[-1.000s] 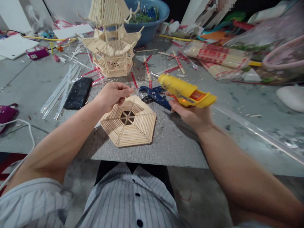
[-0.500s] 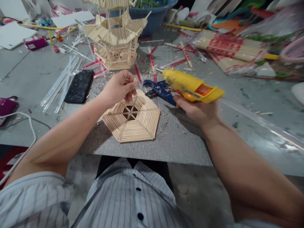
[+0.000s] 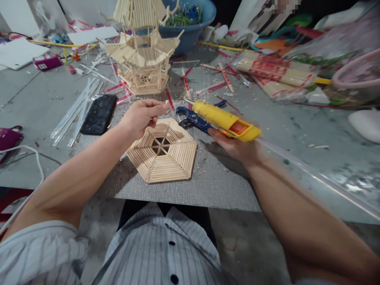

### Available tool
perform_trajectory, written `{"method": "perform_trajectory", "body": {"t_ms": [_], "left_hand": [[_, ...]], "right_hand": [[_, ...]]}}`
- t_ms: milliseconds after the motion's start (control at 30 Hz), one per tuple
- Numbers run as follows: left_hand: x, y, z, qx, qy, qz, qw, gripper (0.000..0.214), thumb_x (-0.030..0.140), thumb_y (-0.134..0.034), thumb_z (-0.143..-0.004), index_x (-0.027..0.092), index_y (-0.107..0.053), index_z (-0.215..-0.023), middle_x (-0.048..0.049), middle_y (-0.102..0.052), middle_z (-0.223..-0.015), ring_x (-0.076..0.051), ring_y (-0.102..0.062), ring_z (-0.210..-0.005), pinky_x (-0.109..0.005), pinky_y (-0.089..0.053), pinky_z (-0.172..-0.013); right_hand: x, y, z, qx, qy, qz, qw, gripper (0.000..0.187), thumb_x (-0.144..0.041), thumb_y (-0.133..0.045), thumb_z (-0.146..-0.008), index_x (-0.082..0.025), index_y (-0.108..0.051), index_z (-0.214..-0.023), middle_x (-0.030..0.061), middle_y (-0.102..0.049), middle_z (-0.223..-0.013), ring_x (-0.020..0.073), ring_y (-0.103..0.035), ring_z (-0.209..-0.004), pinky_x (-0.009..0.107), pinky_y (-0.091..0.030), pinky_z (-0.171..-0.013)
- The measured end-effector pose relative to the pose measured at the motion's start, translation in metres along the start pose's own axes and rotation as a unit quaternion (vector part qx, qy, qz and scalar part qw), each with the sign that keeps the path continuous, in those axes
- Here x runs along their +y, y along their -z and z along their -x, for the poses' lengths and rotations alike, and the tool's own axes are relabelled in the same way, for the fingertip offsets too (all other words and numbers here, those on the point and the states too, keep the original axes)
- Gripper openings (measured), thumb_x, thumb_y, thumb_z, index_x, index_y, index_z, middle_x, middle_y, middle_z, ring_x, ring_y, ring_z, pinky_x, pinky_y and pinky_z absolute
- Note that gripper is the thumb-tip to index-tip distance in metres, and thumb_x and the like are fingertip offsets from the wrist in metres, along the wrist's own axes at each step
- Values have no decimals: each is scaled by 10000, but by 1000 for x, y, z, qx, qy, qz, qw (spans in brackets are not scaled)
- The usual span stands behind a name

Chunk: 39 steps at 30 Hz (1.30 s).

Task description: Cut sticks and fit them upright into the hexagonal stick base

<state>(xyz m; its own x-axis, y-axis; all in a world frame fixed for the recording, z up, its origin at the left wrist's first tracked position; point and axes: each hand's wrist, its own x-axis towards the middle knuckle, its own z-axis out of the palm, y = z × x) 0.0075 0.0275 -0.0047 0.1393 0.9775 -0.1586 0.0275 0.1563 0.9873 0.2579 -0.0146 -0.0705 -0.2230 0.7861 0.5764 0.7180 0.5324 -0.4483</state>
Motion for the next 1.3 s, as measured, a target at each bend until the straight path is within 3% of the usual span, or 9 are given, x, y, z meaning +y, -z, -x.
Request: {"method": "perform_trajectory", "body": {"t_ms": [100,267,433,633,900,1300], "left_hand": [[-1,0,-1,5,-1,10,1000,207,141,-676,-740,135,-553,-574,47,-471,-510,-13,-370,-415,-172,-250,-410],[-1,-1,2,-1,-11,7,1000,254,169,-661,-732,136,-528,-519,36,-448,-501,-32,-376,-439,-188,-245,-417],[-4,-4,3,-13,-7,9,1000,195,179,-681,-719,134,-568,-567,42,-451,-513,-30,-368,-446,-189,-230,-420],[-6,-6,5,-25,-8,12,1000,242,205,-693,-730,142,-538,-555,45,-451,-531,-24,-341,-444,-201,-219,-427],[-6,-7,6,-17,-4,5,1000,252,209,-698,-740,142,-528,-566,40,-447,-541,-24,-362,-461,-200,-228,-446],[-4,-8,9,-16,6,11,1000,218,197,-690,-741,136,-553,-584,41,-459,-541,-21,-374,-454,-191,-239,-439]], "right_hand": [[-12,2,-4,37,60,53,996,148,-397,-567,-825,-253,-580,-857,69,-684,-866,251,-656,-787,390,-487,-678],[-14,1,-1,25,157,30,987,194,-307,-631,-769,-250,-538,-929,51,-678,-885,196,-648,-815,309,-495,-671],[-19,2,3,-17,171,47,984,186,-233,-601,-787,-232,-542,-963,55,-674,-925,172,-641,-831,262,-456,-624],[-30,5,3,10,184,81,980,92,-267,-510,-856,-205,-553,-909,60,-681,-847,167,-636,-719,260,-412,-562],[-28,2,5,-6,152,97,984,140,-294,-470,-856,-208,-570,-903,56,-690,-845,168,-630,-689,273,-404,-549],[-32,5,4,-9,170,104,980,81,-237,-489,-849,-203,-552,-886,52,-684,-807,173,-639,-675,271,-383,-511]]}}
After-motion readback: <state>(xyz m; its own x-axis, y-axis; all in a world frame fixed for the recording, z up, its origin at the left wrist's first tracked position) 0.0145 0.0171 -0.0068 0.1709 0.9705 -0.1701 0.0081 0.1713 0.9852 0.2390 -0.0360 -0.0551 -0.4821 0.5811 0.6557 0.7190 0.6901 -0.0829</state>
